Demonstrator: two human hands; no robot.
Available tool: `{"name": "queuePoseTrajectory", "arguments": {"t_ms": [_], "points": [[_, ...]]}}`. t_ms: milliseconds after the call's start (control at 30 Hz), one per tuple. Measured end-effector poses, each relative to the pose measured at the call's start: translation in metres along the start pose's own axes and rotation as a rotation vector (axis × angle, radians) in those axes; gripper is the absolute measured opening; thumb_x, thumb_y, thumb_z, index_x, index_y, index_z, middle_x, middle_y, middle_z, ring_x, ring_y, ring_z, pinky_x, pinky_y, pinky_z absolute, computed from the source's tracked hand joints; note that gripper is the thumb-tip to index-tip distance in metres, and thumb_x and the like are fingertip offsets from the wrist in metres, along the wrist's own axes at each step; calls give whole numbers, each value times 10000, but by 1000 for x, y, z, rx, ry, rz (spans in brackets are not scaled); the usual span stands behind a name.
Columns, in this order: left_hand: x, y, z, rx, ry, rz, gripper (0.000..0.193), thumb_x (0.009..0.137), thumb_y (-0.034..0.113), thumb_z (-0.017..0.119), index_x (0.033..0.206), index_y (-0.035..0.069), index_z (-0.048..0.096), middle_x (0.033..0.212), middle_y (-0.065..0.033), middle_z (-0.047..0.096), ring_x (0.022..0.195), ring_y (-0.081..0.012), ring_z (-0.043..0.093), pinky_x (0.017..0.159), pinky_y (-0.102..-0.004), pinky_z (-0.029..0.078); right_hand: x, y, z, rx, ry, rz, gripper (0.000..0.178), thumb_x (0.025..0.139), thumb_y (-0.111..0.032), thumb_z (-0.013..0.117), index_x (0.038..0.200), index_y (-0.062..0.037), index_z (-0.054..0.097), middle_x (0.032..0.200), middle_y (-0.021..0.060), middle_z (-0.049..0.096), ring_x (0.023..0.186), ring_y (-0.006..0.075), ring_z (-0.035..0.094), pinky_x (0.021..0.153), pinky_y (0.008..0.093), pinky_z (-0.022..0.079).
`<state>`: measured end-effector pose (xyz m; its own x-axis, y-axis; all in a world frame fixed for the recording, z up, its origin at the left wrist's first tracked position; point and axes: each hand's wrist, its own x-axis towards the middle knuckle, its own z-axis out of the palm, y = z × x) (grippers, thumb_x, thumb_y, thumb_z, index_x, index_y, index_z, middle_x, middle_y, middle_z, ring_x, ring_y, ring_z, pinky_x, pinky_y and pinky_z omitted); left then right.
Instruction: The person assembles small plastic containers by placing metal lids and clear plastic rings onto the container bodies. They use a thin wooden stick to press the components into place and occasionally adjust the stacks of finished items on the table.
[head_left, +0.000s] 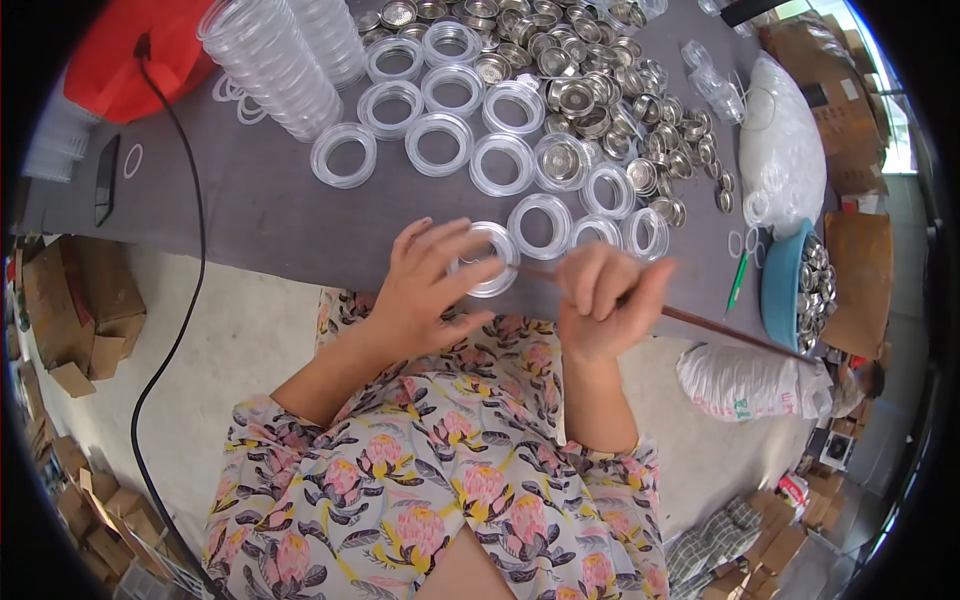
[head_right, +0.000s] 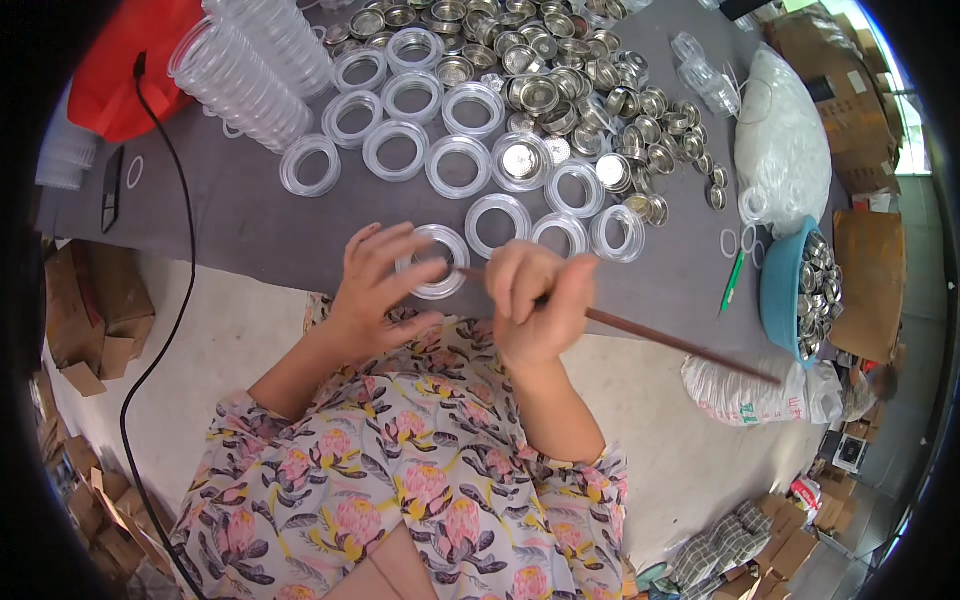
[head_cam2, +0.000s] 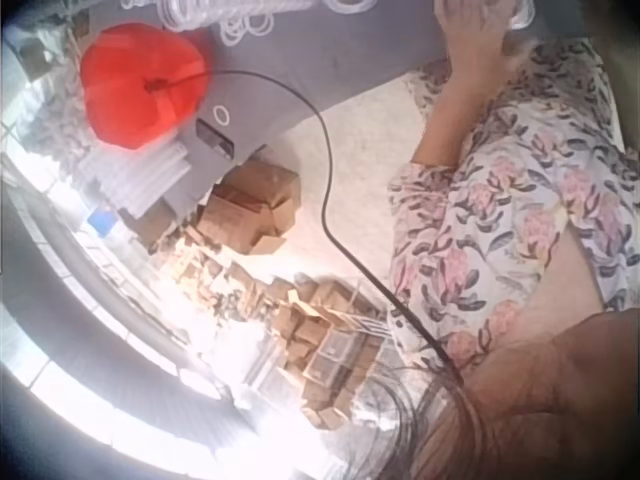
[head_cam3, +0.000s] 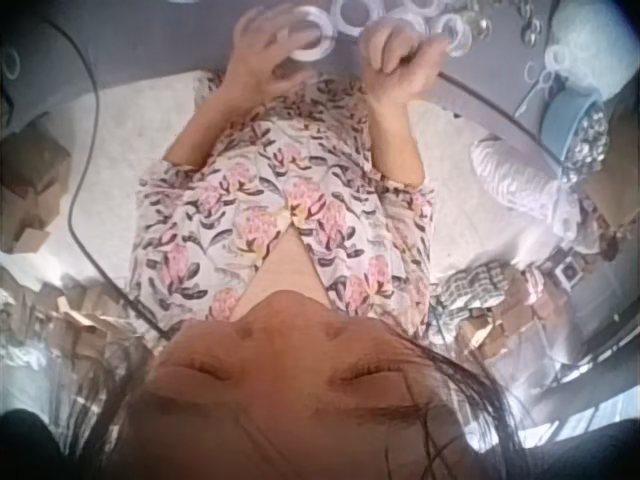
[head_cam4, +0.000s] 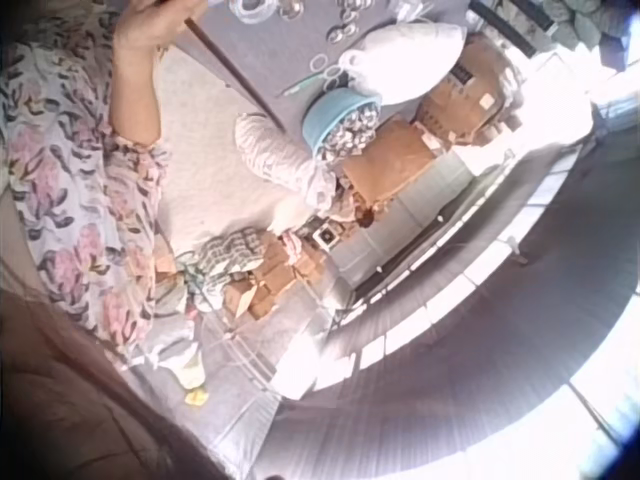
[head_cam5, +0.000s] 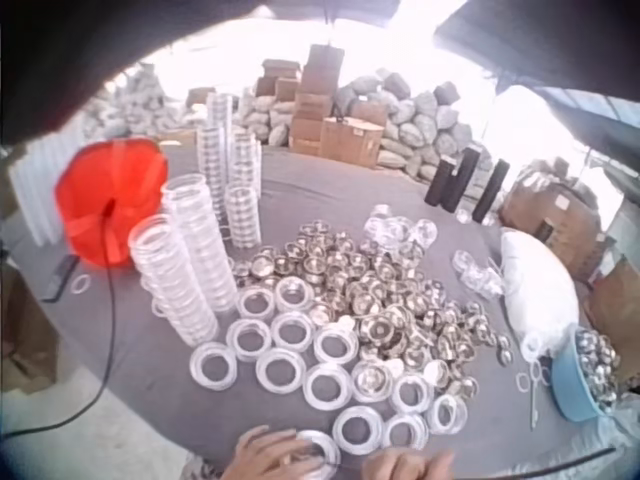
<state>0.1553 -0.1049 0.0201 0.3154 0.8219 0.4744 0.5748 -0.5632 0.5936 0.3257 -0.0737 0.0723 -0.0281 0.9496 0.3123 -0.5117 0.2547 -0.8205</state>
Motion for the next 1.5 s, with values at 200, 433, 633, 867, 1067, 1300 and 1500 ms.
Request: {"name": "queuePoseTrajectory", "arguments": {"t_ms": [200, 433, 633, 867, 1067, 1300, 1500], "points": [[-2, -9, 28, -541, 57, -364, 834, 577, 186, 807, 1279, 25, 387, 1230, -156, 468, 1145, -286, 458, 961, -375, 354, -9, 23, 6, 44, 60, 283, 636, 974, -416, 222, 422, -105, 271, 410, 45, 322, 388, 126, 266, 407, 250, 213], [-3, -14, 32, -527, 94, -294, 802, 581, 203, 811, 1252, 13, 414, 1209, -155, 489, 1113, -294, 485, 938, -376, 380, 11, 49, 9, 54, -5, 45, 622, 974, -403, 258, 438, -88, 275, 414, 28, 310, 396, 131, 296, 394, 262, 218], [-4, -12, 31, -488, 102, -322, 786, 576, 209, 815, 1234, 14, 432, 1197, -147, 501, 1102, -294, 495, 921, -377, 390, 9, 8, 8, -305, -162, 174, 619, 973, -393, 289, 443, -73, 296, 424, 15, 323, 398, 120, 319, 403, 258, 217], [-2, -12, 33, -469, 125, -302, 769, 577, 197, 812, 1225, 14, 440, 1188, -150, 507, 1090, -302, 501, 909, -383, 398, 5, 39, 19, 70, 5, 243, 607, 981, -363, 284, 438, -91, 278, 418, 15, 318, 392, 114, 303, 401, 253, 227], [-4, -9, 33, -457, 113, -364, 803, 572, 246, 813, 1238, 15, 430, 1194, -150, 505, 1104, -303, 487, 935, -387, 368, 31, 28, 20, -317, -184, 79, 569, 987, -307, 295, 479, -52, 325, 433, 8, 324, 410, 102, 301, 416, 256, 233], [-2, -15, 19, -381, 101, -288, 812, 575, 210, 814, 1263, 21, 425, 1248, -133, 477, 1169, -264, 444, 982, -368, 335, 10, 14, 22, -198, -34, 267, 567, 982, -289, 324, 456, -80, 306, 425, 10, 325, 393, 99, 285, 398, 261, 210], [0, -69, -36, 434, 411, -318, 449, 705, 146, 700, 1126, 85, 555, 1079, -81, 575, 1082, -265, 495, 968, -416, 296, 9, 9, 11, -89, 12, 102, 615, 980, -348, 271, 420, -96, 274, 413, 21, 300, 394, 109, 263, 402, 265, 167]]}}
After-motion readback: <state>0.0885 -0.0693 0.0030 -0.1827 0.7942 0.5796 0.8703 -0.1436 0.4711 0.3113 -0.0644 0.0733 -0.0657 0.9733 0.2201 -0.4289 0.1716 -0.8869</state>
